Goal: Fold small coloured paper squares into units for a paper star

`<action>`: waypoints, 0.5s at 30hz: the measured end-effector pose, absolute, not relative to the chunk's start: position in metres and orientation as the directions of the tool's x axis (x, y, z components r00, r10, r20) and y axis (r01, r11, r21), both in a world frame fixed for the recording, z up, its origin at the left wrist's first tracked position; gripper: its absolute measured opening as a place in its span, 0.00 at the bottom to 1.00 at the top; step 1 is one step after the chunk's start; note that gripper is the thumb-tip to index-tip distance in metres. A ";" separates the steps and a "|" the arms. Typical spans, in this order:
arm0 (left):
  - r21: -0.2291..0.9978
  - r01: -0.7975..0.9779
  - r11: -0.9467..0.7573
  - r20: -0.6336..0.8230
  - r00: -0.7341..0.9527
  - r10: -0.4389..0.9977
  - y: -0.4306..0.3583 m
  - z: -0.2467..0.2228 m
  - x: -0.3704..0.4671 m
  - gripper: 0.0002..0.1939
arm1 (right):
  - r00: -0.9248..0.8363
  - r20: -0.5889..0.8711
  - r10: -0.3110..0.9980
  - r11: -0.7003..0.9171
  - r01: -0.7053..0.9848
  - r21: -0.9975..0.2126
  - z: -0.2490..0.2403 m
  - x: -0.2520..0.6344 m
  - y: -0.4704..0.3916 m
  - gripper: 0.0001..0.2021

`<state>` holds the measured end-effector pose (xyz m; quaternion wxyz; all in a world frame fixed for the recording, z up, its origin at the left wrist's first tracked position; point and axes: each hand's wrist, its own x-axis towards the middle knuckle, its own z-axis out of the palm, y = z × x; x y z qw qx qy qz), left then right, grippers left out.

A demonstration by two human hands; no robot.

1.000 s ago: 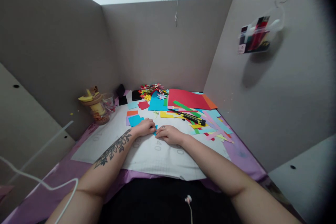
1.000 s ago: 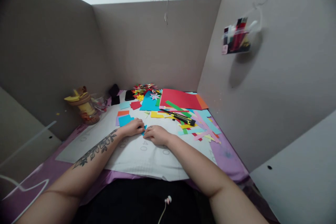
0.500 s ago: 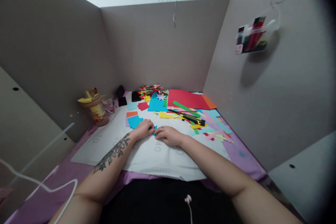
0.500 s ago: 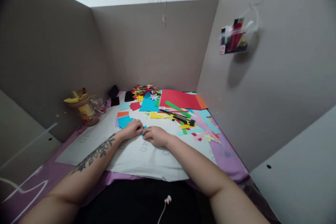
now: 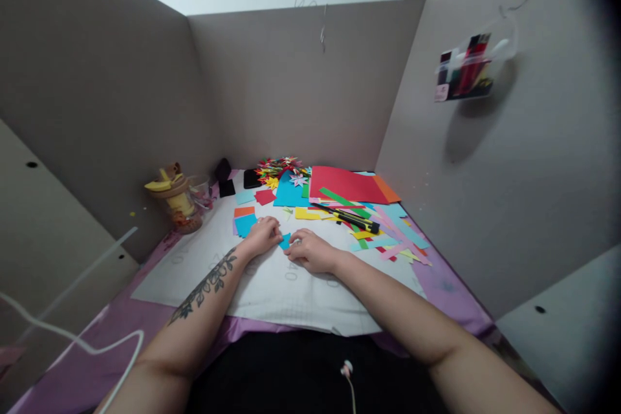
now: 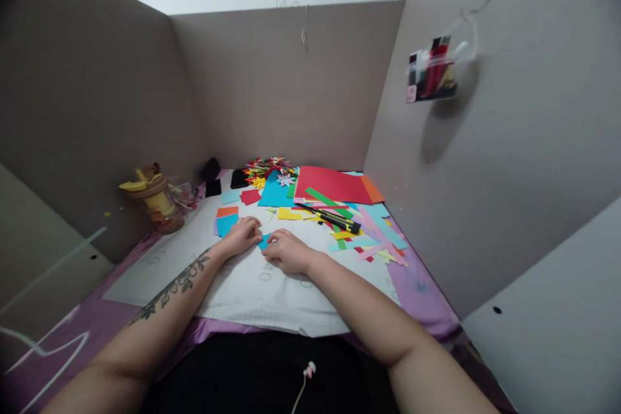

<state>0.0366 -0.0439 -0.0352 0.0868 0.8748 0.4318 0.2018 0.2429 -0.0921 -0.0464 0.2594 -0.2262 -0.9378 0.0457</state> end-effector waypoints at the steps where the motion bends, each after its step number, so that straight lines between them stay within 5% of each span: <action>1: 0.330 0.726 -0.604 0.274 0.538 0.797 -0.044 -0.035 0.036 0.06 | -0.763 0.468 0.446 0.894 0.402 -0.198 -0.046 0.243 -0.093 0.07; 15: 0.326 0.798 -0.506 0.313 0.414 0.855 -0.046 -0.034 0.036 0.05 | -0.811 0.380 0.445 0.895 0.383 -0.231 -0.038 0.240 -0.102 0.07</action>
